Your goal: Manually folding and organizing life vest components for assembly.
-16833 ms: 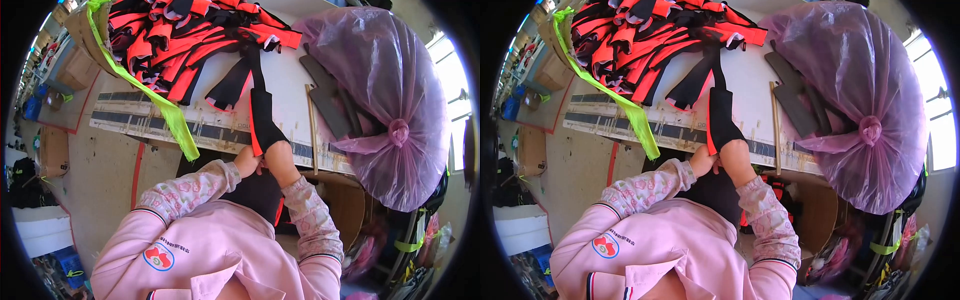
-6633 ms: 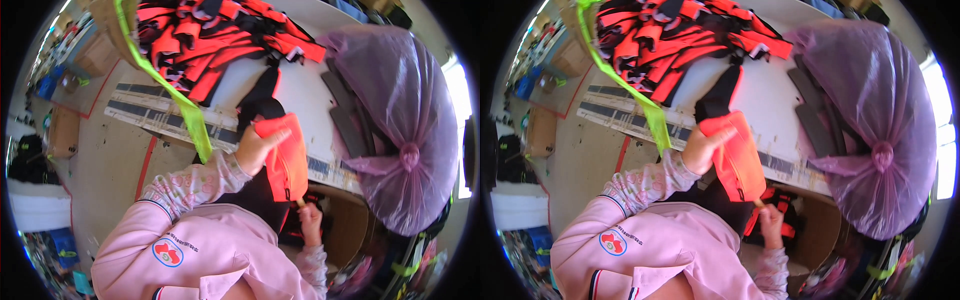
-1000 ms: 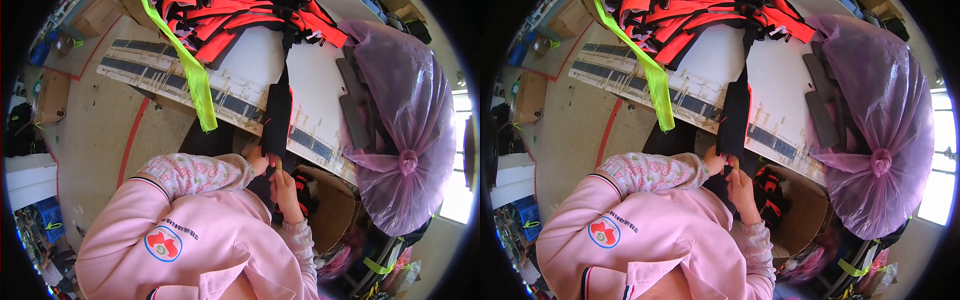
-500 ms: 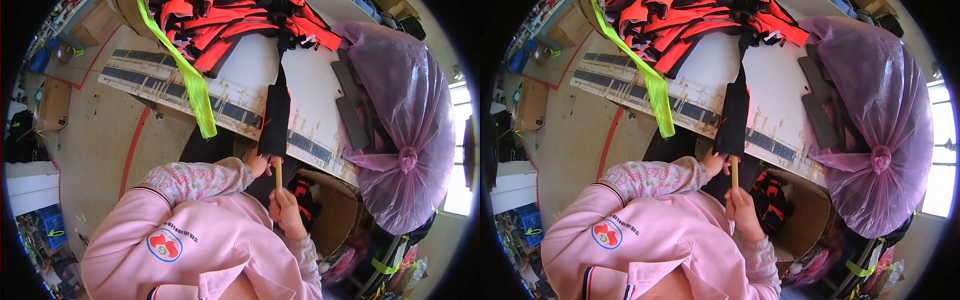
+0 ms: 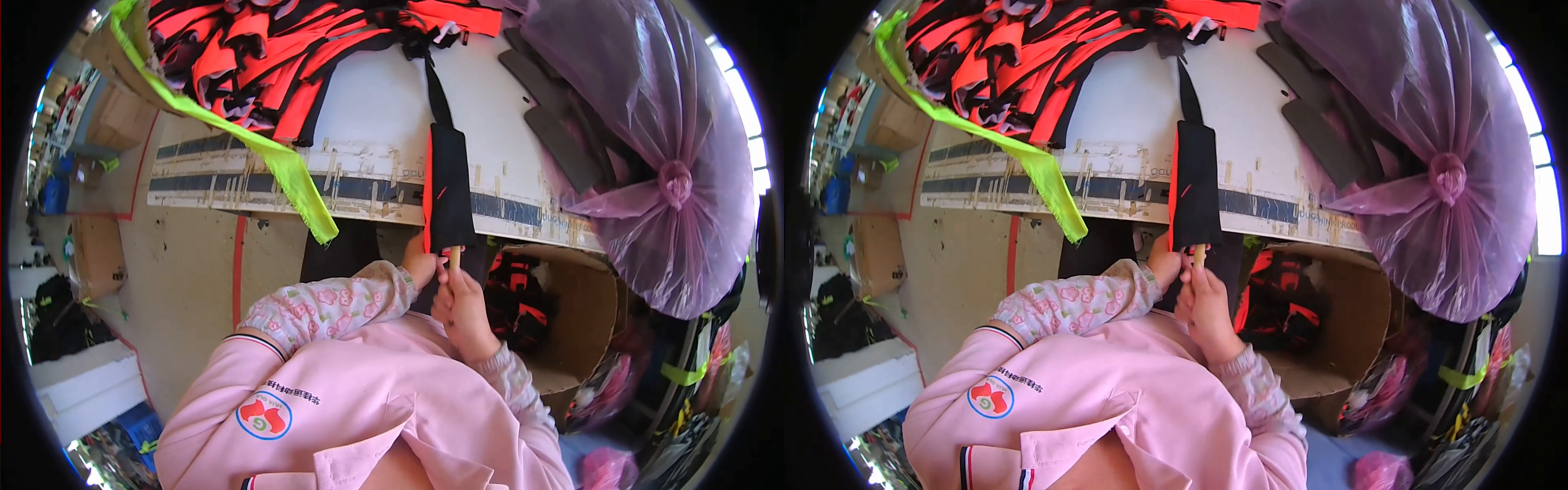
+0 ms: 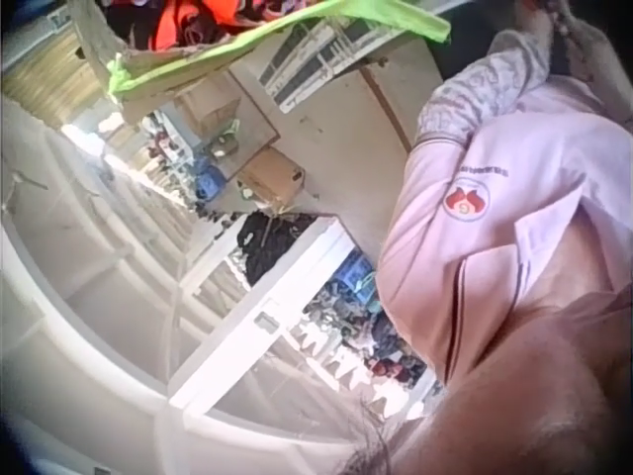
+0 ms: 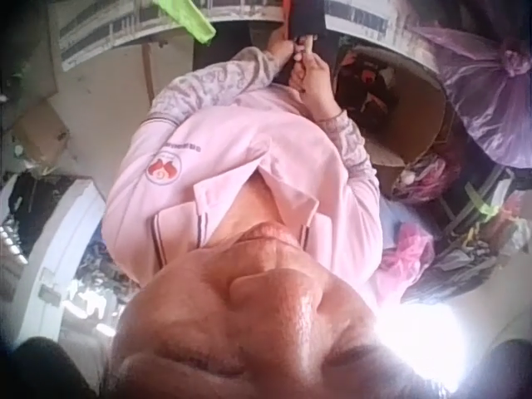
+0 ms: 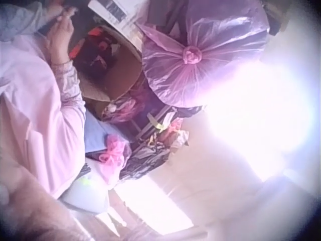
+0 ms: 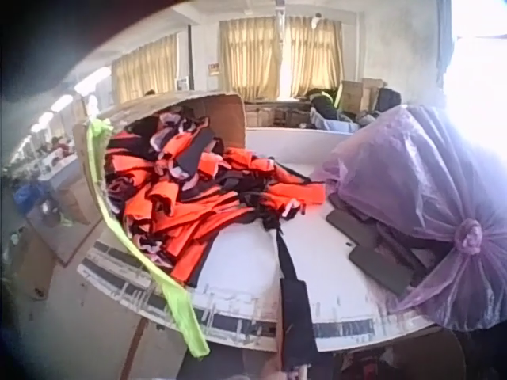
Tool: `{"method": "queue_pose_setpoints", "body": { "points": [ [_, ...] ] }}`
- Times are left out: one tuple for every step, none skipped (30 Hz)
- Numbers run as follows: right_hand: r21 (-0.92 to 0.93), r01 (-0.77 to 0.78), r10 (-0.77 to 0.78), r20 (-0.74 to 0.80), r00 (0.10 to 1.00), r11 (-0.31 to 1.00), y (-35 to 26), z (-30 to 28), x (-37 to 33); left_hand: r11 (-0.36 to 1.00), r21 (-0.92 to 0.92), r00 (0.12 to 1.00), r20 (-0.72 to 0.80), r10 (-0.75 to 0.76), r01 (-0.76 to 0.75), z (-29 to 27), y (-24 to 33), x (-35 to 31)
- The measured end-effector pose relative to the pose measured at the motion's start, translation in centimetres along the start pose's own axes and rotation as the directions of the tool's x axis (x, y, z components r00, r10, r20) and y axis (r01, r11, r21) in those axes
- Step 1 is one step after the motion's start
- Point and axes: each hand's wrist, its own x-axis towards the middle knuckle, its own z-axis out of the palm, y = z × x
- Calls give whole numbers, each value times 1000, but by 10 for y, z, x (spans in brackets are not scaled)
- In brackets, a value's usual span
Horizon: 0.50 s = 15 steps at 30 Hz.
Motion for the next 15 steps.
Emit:
{"method": "queue_pose_setpoints", "body": {
  "points": [
    [19, 11, -11, -3, 1000, 1000, 2, 1, 8, 1000, 16, 1000, 15, -5, 5, 0, 2, 0],
    [-22, 31, -31, -13, 999, 999, 6, 5, 15, 999, 11, 999, 24, -41, 40, -1, 6, 0],
    [-63, 50, -52, -22, 998, 997, 8, 6, 19, 997, 6, 997, 33, -75, 75, -1, 8, 1],
    [-60, 52, -54, -27, 998, 997, 11, 4, 20, 997, 42, 997, 35, -66, 65, -1, 9, 0],
    [-46, 66, -67, -28, 997, 997, 11, 3, 22, 996, 56, 997, 48, -66, 63, 0, 11, 1],
    [-105, 70, -74, -34, 997, 992, 10, 0, 24, 994, 58, 995, 15, -96, 95, 1, 12, 2],
    [-167, 69, -77, -41, 996, 984, 10, -3, 24, 990, 55, 992, -21, -127, 128, 3, 14, 1],
    [-159, 78, -86, -43, 995, 984, 9, -5, 23, 990, 64, 992, -12, -126, 127, 2, 13, 2],
    [-170, 75, -82, -36, 996, 983, 9, -6, 23, 991, 59, 993, -8, -116, 116, -1, 12, 4],
    [-185, 70, -77, -32, 997, 980, 7, -7, 23, 993, 52, 994, -5, -106, 106, -1, 15, 4],
    [-183, 78, -85, -31, 996, 980, 6, -11, 20, 993, 55, 995, 2, -103, 102, -1, 16, 2],
    [-279, 90, -101, -28, 994, 956, 5, -18, 14, 989, 71, 991, -50, -123, 126, 0, 18, -1],
    [-374, 105, -122, -22, 992, 922, 4, -26, 9, 986, 86, 985, -100, -137, 146, 1, 23, -3],
    [-376, 114, -131, -21, 991, 920, 5, -38, 3, 991, 98, 996, -14, -89, 90, -1, 29, -3],
    [-567, 215, -242, 29, 970, 795, 9, -54, -2, 992, 98, 997, -7, -82, 83, -3, 38, 0]
  ]
}}
